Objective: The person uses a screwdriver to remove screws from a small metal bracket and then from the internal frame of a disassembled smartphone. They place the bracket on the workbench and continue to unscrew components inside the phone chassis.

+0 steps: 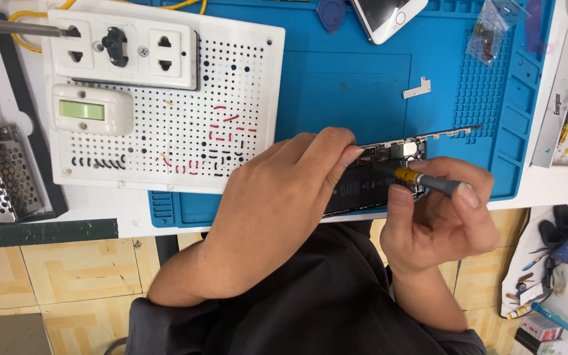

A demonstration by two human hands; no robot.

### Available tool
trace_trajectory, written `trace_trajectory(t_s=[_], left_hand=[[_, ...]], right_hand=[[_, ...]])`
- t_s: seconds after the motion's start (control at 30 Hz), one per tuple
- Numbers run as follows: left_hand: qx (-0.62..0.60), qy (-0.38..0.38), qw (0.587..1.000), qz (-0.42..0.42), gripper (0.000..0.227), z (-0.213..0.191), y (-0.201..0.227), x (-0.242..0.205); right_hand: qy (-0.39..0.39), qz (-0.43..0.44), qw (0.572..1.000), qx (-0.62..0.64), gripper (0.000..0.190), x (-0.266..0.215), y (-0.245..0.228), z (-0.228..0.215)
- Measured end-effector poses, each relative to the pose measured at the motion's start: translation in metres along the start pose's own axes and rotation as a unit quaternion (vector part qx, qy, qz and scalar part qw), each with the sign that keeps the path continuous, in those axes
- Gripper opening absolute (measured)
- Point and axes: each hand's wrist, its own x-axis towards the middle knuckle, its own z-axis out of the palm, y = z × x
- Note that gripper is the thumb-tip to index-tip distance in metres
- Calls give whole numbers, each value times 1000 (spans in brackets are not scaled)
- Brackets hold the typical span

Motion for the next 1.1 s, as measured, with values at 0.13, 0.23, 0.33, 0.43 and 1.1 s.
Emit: trace_trajectory(t_s=[0.13,0.23,0.33,0.43,1.1], left_hand=[[-11,-2,1000,-13,17,1,1,1],[-14,-4,1000,-19,16,1,1,0],[-11,-3,1000,-11,16,1,1,0],[-5,2,1000,-9,16,1,1,0],[-9,-2,1000,-10,14,-1,2,1]], right_hand=[[-16,-18,1000,-15,53,9,-4,-1],[-14,-18,1000,10,52,12,-7,2],[-9,-19,1000,15,51,11,-5,2],[-12,-30,999,3,51,5,2,-1],[17,-65,998,-11,57,-2,20,-4]])
